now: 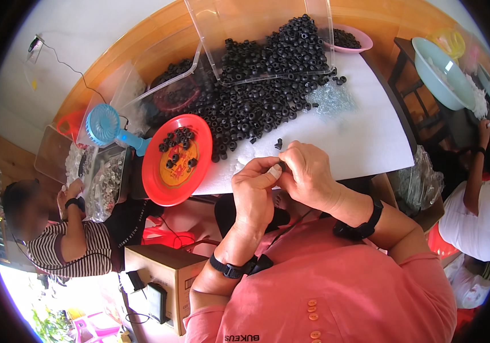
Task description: Sorting and inspecting small black shoe components or eyelets.
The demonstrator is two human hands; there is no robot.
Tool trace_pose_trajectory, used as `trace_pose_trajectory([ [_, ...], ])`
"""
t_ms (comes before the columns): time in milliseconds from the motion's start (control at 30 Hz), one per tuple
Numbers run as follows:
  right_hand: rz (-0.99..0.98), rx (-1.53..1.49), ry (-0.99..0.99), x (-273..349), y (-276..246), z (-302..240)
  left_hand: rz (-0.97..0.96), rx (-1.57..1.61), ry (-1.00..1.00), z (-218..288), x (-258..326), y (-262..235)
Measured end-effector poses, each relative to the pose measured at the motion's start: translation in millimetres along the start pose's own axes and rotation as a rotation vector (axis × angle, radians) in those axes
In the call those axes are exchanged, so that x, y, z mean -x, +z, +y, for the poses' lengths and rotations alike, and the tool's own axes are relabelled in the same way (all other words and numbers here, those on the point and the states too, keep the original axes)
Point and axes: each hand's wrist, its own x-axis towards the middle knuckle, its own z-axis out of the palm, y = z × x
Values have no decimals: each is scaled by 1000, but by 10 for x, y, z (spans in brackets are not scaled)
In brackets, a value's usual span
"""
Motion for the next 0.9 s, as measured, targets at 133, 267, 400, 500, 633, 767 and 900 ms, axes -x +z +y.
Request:
trace_pose_trajectory([
  [133, -7, -11, -18, -50, -95, 45, -89, -141, -93, 128, 71, -5],
  [267, -113, -146, 15, -66, -156, 48, -137, -248, -68, 77, 18, -107],
  [400, -261, -312, 145, -115, -245, 32, -149, -260, -40, 95, 46, -100],
  [500, -252, -271, 123, -99, -246, 26, -149, -260, -17, 77, 68, -71],
  [633, -244, -233, 87, -29, -204, 65, -161, -290, -15, 18, 88, -101],
  [767, -217, -116, -83, -70, -228, 75, -203, -310, -28, -14, 45, -158],
  [900, -207, -198, 41, 2, -167, 54, -200, -310, 2, -15, 57, -152],
])
